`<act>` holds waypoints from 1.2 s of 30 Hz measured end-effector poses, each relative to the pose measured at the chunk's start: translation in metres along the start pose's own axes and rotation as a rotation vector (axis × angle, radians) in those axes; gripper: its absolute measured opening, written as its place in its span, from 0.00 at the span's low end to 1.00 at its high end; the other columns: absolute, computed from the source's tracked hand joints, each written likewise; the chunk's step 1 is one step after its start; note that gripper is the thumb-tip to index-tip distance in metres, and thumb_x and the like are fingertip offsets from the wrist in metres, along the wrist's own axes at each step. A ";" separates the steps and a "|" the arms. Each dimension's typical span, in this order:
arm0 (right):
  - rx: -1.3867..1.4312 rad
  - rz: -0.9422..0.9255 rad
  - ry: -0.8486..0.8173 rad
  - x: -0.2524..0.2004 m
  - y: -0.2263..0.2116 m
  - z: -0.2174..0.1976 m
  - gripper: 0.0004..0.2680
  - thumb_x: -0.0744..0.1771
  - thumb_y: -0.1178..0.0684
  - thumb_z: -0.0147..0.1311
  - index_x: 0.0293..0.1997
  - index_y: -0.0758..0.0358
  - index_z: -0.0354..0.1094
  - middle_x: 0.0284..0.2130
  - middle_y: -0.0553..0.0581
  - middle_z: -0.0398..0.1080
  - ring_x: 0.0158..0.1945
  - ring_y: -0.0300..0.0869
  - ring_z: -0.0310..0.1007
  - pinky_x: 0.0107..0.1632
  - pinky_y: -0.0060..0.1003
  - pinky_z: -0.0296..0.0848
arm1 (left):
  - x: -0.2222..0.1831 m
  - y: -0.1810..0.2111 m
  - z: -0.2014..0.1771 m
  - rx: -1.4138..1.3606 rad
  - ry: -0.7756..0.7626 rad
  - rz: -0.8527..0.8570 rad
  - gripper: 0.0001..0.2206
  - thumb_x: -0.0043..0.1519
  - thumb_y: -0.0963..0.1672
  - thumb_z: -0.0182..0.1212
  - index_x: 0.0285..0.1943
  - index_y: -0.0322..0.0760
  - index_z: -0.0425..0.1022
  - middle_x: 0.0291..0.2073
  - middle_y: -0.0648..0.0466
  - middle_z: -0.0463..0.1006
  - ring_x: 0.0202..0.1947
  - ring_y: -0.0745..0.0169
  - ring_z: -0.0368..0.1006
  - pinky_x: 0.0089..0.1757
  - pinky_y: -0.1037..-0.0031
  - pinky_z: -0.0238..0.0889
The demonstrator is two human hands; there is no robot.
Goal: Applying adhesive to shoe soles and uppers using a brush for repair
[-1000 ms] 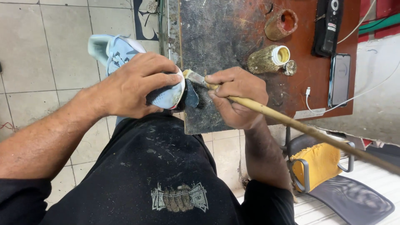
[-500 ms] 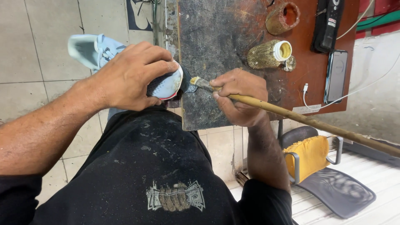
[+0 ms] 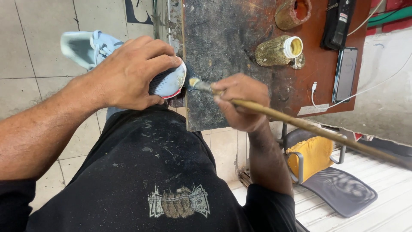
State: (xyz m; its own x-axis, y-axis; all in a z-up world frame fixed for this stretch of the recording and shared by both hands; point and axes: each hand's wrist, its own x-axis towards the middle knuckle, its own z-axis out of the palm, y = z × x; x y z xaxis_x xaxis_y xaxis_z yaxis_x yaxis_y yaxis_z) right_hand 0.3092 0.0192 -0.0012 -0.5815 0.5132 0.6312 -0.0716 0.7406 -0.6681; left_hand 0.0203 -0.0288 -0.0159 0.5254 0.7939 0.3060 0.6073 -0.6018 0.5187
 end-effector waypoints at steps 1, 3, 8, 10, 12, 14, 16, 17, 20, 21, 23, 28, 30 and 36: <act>0.049 -0.015 -0.007 -0.004 0.002 0.002 0.05 0.63 0.66 0.59 0.27 0.65 0.69 0.27 0.60 0.76 0.35 0.46 0.81 0.33 0.34 0.80 | 0.000 0.000 0.000 -0.002 0.000 -0.003 0.36 0.40 0.49 0.78 0.60 0.35 0.73 0.53 0.46 0.73 0.48 0.43 0.69 0.47 0.53 0.65; 0.058 -0.015 -0.008 0.000 0.003 0.001 0.04 0.64 0.66 0.58 0.28 0.66 0.70 0.28 0.61 0.76 0.35 0.47 0.80 0.34 0.35 0.80 | -0.001 0.000 0.002 -0.007 0.001 -0.003 0.36 0.40 0.48 0.78 0.60 0.35 0.73 0.53 0.46 0.73 0.47 0.43 0.69 0.47 0.54 0.65; -0.050 0.003 0.002 0.004 -0.001 -0.006 0.05 0.64 0.65 0.61 0.29 0.69 0.69 0.29 0.65 0.76 0.35 0.52 0.80 0.39 0.42 0.80 | 0.000 0.002 0.000 -0.009 -0.002 -0.013 0.37 0.40 0.48 0.80 0.61 0.35 0.72 0.54 0.45 0.73 0.49 0.42 0.69 0.48 0.53 0.65; -0.062 0.084 0.069 -0.002 -0.006 -0.006 0.04 0.64 0.65 0.62 0.30 0.67 0.70 0.31 0.64 0.76 0.35 0.53 0.80 0.39 0.43 0.79 | -0.001 0.002 0.001 -0.028 0.004 -0.023 0.38 0.38 0.49 0.80 0.61 0.35 0.72 0.54 0.45 0.73 0.50 0.42 0.68 0.49 0.53 0.64; 0.019 0.046 0.104 -0.020 0.006 -0.001 0.03 0.64 0.66 0.59 0.33 0.65 0.70 0.33 0.61 0.76 0.35 0.46 0.79 0.34 0.34 0.77 | -0.001 0.003 0.002 -0.036 0.001 -0.034 0.39 0.38 0.49 0.80 0.61 0.34 0.72 0.54 0.45 0.73 0.50 0.42 0.68 0.48 0.53 0.65; 0.096 0.006 0.144 -0.031 0.007 0.005 0.05 0.64 0.67 0.56 0.37 0.63 0.71 0.36 0.58 0.77 0.34 0.38 0.78 0.29 0.26 0.75 | 0.000 0.003 0.002 -0.040 -0.004 -0.040 0.40 0.38 0.49 0.81 0.62 0.34 0.72 0.55 0.45 0.72 0.49 0.42 0.68 0.46 0.53 0.65; 0.022 0.074 0.206 -0.036 -0.004 0.012 0.06 0.63 0.67 0.57 0.32 0.61 0.68 0.28 0.56 0.73 0.30 0.40 0.76 0.27 0.28 0.74 | 0.001 0.004 0.002 -0.063 0.026 -0.018 0.39 0.37 0.48 0.80 0.61 0.33 0.72 0.54 0.45 0.73 0.48 0.43 0.68 0.48 0.55 0.64; 0.022 0.074 0.205 -0.033 -0.010 0.014 0.06 0.63 0.67 0.57 0.32 0.61 0.68 0.28 0.56 0.73 0.30 0.40 0.76 0.27 0.28 0.74 | 0.001 0.003 0.002 -0.063 0.026 -0.017 0.39 0.37 0.48 0.80 0.61 0.33 0.72 0.54 0.45 0.73 0.48 0.43 0.68 0.48 0.55 0.64; 0.193 0.181 0.209 -0.023 -0.025 0.018 0.06 0.62 0.68 0.57 0.33 0.62 0.70 0.31 0.58 0.75 0.26 0.36 0.73 0.23 0.25 0.69 | -0.001 0.002 0.002 -0.036 0.001 -0.017 0.40 0.38 0.49 0.81 0.62 0.33 0.72 0.55 0.45 0.73 0.50 0.43 0.68 0.47 0.53 0.65; 0.186 0.122 0.238 -0.017 -0.027 0.014 0.05 0.63 0.67 0.57 0.36 0.62 0.69 0.32 0.58 0.75 0.29 0.38 0.75 0.27 0.27 0.72 | -0.001 0.002 0.003 -0.039 0.010 -0.011 0.38 0.39 0.48 0.81 0.61 0.33 0.72 0.55 0.45 0.73 0.50 0.42 0.68 0.47 0.53 0.65; 0.180 0.062 0.270 -0.006 -0.026 0.011 0.05 0.64 0.66 0.56 0.38 0.61 0.68 0.34 0.58 0.75 0.33 0.40 0.77 0.31 0.29 0.75 | -0.001 0.002 0.003 -0.039 0.016 -0.003 0.37 0.39 0.47 0.80 0.60 0.34 0.72 0.55 0.45 0.74 0.50 0.42 0.69 0.47 0.52 0.65; 0.192 -0.002 -0.037 -0.002 -0.005 0.020 0.10 0.62 0.72 0.47 0.25 0.61 0.60 0.14 0.51 0.57 0.13 0.36 0.53 0.14 0.33 0.54 | 0.000 0.002 0.005 -0.072 0.057 0.044 0.36 0.39 0.45 0.79 0.59 0.31 0.72 0.54 0.43 0.74 0.49 0.41 0.70 0.49 0.53 0.64; 0.233 0.112 0.039 -0.004 -0.028 0.014 0.07 0.61 0.70 0.53 0.29 0.62 0.65 0.22 0.55 0.66 0.22 0.39 0.66 0.22 0.31 0.66 | -0.003 -0.002 0.007 -0.072 0.080 0.063 0.36 0.41 0.45 0.80 0.60 0.30 0.71 0.55 0.42 0.74 0.51 0.40 0.70 0.50 0.52 0.65; 0.085 0.099 0.378 0.013 -0.046 0.014 0.07 0.64 0.63 0.60 0.42 0.61 0.66 0.30 0.62 0.75 0.31 0.43 0.78 0.34 0.29 0.75 | -0.008 -0.004 0.014 -0.116 0.269 0.184 0.29 0.58 0.45 0.77 0.62 0.27 0.65 0.55 0.37 0.71 0.52 0.43 0.70 0.49 0.55 0.67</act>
State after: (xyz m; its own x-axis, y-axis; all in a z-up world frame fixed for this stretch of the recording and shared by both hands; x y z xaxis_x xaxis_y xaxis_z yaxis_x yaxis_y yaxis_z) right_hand 0.2938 -0.0141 0.0320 -0.2513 0.7153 0.6521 -0.1063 0.6492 -0.7531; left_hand 0.0218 -0.0340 -0.0321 0.4343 0.6766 0.5947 0.4372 -0.7355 0.5175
